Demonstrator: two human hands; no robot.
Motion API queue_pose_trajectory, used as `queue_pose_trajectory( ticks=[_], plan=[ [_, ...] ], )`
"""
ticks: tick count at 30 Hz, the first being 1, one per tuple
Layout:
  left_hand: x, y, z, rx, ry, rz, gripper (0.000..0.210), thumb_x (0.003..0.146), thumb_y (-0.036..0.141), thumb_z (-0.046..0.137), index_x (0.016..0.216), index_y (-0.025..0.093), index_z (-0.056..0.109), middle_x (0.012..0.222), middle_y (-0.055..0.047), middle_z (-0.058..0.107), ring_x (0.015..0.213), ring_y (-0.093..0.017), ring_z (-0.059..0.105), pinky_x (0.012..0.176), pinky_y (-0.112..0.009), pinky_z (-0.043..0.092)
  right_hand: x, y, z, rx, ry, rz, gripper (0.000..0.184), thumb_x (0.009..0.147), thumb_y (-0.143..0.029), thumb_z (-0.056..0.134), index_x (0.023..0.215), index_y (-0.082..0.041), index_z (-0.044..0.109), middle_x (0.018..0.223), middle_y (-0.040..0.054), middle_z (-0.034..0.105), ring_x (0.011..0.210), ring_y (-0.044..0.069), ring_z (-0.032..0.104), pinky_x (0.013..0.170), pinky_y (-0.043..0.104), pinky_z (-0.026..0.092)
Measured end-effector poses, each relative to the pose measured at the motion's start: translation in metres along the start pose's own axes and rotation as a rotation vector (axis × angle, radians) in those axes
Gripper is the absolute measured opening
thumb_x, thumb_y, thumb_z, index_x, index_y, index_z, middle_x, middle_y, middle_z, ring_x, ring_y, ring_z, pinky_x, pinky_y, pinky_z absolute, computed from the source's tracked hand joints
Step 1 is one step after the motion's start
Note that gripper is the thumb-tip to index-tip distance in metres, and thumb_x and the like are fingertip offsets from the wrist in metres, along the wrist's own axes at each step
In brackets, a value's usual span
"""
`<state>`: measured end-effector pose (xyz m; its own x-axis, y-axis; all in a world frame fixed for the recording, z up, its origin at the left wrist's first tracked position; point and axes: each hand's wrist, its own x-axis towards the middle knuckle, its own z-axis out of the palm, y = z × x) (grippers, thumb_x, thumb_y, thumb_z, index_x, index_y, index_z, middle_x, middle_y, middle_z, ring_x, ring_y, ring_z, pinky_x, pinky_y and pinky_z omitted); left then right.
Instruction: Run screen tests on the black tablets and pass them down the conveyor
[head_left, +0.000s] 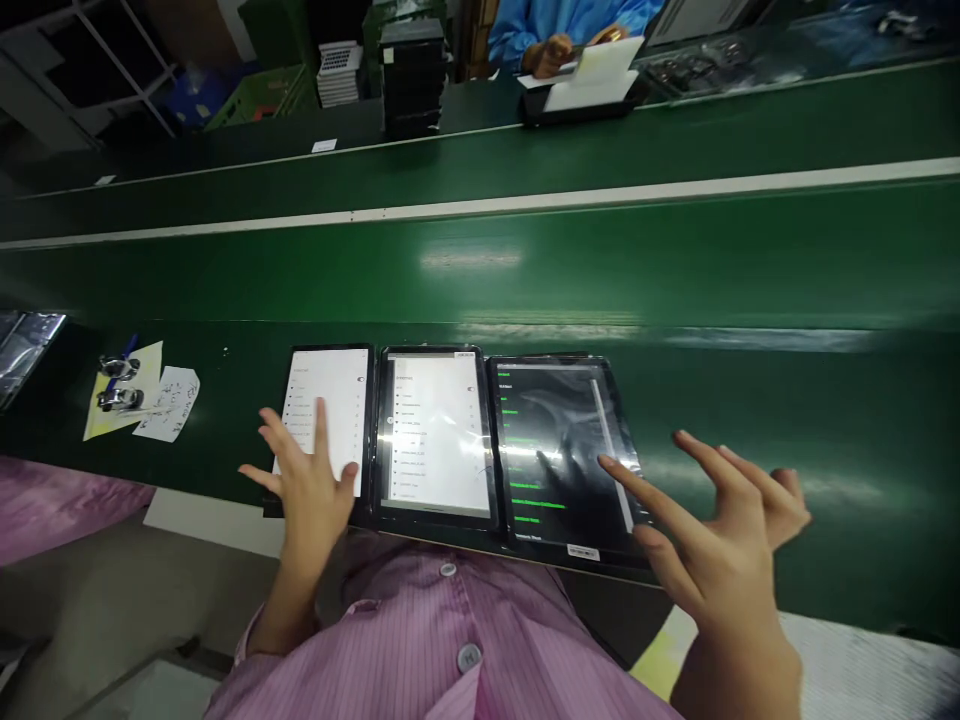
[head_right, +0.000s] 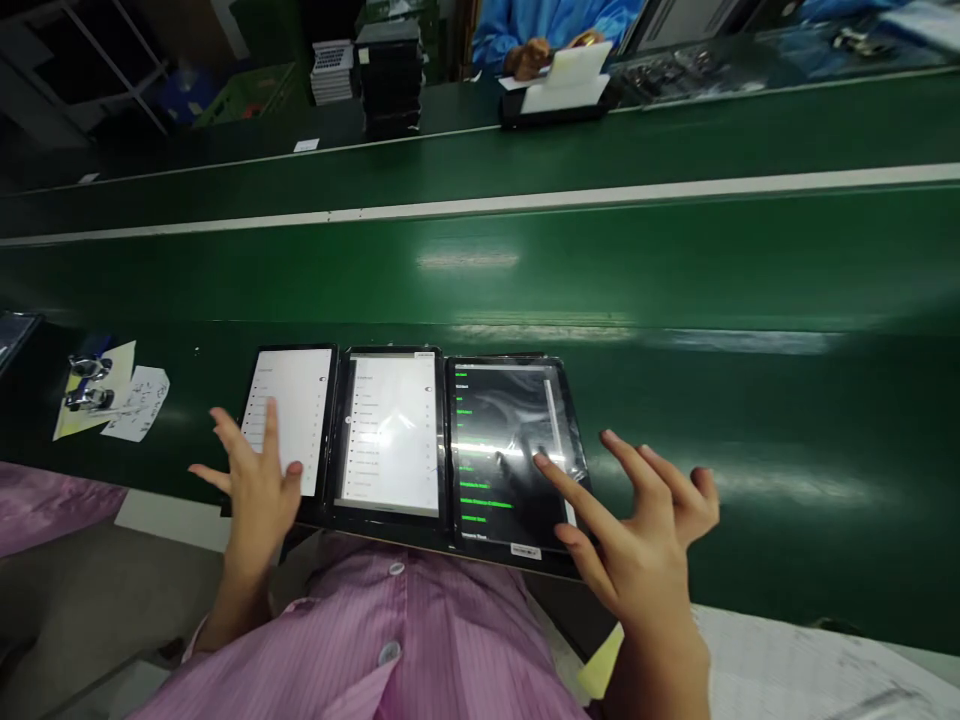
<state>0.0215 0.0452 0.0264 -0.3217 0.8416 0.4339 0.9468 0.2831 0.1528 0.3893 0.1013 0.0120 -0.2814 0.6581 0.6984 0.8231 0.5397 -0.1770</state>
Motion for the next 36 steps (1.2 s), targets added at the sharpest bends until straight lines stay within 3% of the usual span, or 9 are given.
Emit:
queue_pose_trajectory(
  ticks=[3, 6, 11, 17, 24, 28, 31, 34, 36],
  plan=[
    [0.001, -0.025, -0.002, -0.014, -0.013, -0.103, 0.09, 0.093, 0.076, 0.006, 0.164, 0.02, 0.004, 0.163, -0.027, -0.007, 0.134, -0.049, 0.043, 0.105, -0.082, -0.002, 0.005, -0.003, 0.007, 0.015, 0.0, 0.014, 0.046, 0.105, -0.054, 0.032, 0.145, -0.045, 0.053, 0.156, 0.0056, 0.031, 0.137, 0.043, 0.034, 0.112, 0.067, 0.019],
    [-0.007, -0.028, -0.001, -0.058, -0.013, -0.019, 0.086, 0.096, 0.071, 0.006, 0.164, 0.018, 0.001, 0.164, -0.025, 0.011, 0.142, -0.045, 0.035, 0.111, -0.077, -0.006, 0.011, -0.004, 0.009, -0.026, -0.047, -0.009, 0.06, 0.105, -0.058, 0.027, 0.119, -0.026, 0.076, 0.152, 0.0113, 0.035, 0.134, 0.042, 0.037, 0.114, 0.065, 0.019],
    [-0.018, -0.008, -0.006, -0.309, 0.069, 0.11, 0.071, 0.103, 0.058, 0.009, 0.159, 0.018, 0.028, 0.154, -0.019, 0.038, 0.144, -0.033, 0.038, 0.115, -0.059, -0.023, 0.015, -0.015, 0.011, -0.034, -0.108, -0.061, 0.064, 0.107, -0.058, 0.02, 0.118, -0.029, 0.076, 0.149, 0.0107, 0.039, 0.132, 0.036, 0.04, 0.114, 0.064, 0.02],
    [-0.017, 0.009, 0.0, -0.208, 0.045, 0.207, 0.087, 0.097, 0.07, 0.003, 0.14, 0.02, 0.06, 0.159, -0.017, 0.028, 0.146, -0.036, 0.031, 0.117, -0.063, -0.015, 0.006, -0.026, 0.022, -0.012, -0.201, -0.102, 0.057, 0.107, -0.056, 0.024, 0.119, -0.034, 0.075, 0.148, 0.0122, 0.04, 0.133, 0.035, 0.039, 0.113, 0.067, 0.017],
    [-0.024, 0.02, 0.006, -0.09, -0.112, 0.291, 0.077, 0.096, 0.073, 0.008, 0.141, 0.035, 0.059, 0.167, -0.013, 0.008, 0.149, -0.04, 0.021, 0.109, -0.074, -0.011, 0.006, -0.035, 0.029, 0.016, -0.221, -0.099, 0.054, 0.106, -0.058, 0.032, 0.114, -0.031, 0.077, 0.144, 0.012, 0.047, 0.13, 0.036, 0.044, 0.114, 0.068, 0.016],
    [-0.019, -0.009, 0.001, -0.148, 0.082, 0.093, 0.082, 0.099, 0.068, 0.009, 0.146, 0.018, 0.054, 0.159, -0.019, 0.028, 0.144, -0.036, 0.031, 0.118, -0.066, 0.001, 0.005, -0.028, 0.028, 0.001, -0.177, -0.105, 0.049, 0.106, -0.056, 0.036, 0.123, -0.029, 0.073, 0.147, 0.0124, 0.044, 0.129, 0.039, 0.046, 0.114, 0.067, 0.018],
    [-0.015, -0.045, 0.001, -0.181, 0.233, -0.031, 0.074, 0.103, 0.06, 0.017, 0.149, 0.009, 0.045, 0.146, -0.02, 0.046, 0.136, -0.03, 0.039, 0.121, -0.053, 0.018, 0.003, -0.016, 0.029, -0.045, -0.103, -0.179, 0.047, 0.106, -0.051, 0.041, 0.15, -0.038, 0.05, 0.149, 0.0119, 0.042, 0.129, 0.04, 0.046, 0.111, 0.067, 0.023],
    [-0.013, -0.069, 0.003, -0.186, 0.13, 0.03, 0.068, 0.104, 0.056, 0.023, 0.154, 0.011, 0.038, 0.147, -0.016, 0.049, 0.137, -0.029, 0.037, 0.12, -0.046, 0.024, 0.004, -0.01, 0.032, -0.088, -0.091, -0.18, 0.054, 0.106, -0.049, 0.042, 0.158, -0.043, 0.032, 0.149, 0.0111, 0.041, 0.131, 0.04, 0.045, 0.11, 0.067, 0.023],
    [-0.012, -0.071, 0.003, -0.184, 0.086, 0.073, 0.067, 0.104, 0.055, 0.025, 0.155, 0.013, 0.036, 0.148, -0.014, 0.048, 0.138, -0.029, 0.035, 0.119, -0.046, 0.024, 0.006, -0.01, 0.031, -0.097, -0.078, -0.177, 0.051, 0.106, -0.048, 0.043, 0.156, -0.039, 0.039, 0.149, 0.0118, 0.041, 0.131, 0.04, 0.044, 0.112, 0.067, 0.022]
  ],
)
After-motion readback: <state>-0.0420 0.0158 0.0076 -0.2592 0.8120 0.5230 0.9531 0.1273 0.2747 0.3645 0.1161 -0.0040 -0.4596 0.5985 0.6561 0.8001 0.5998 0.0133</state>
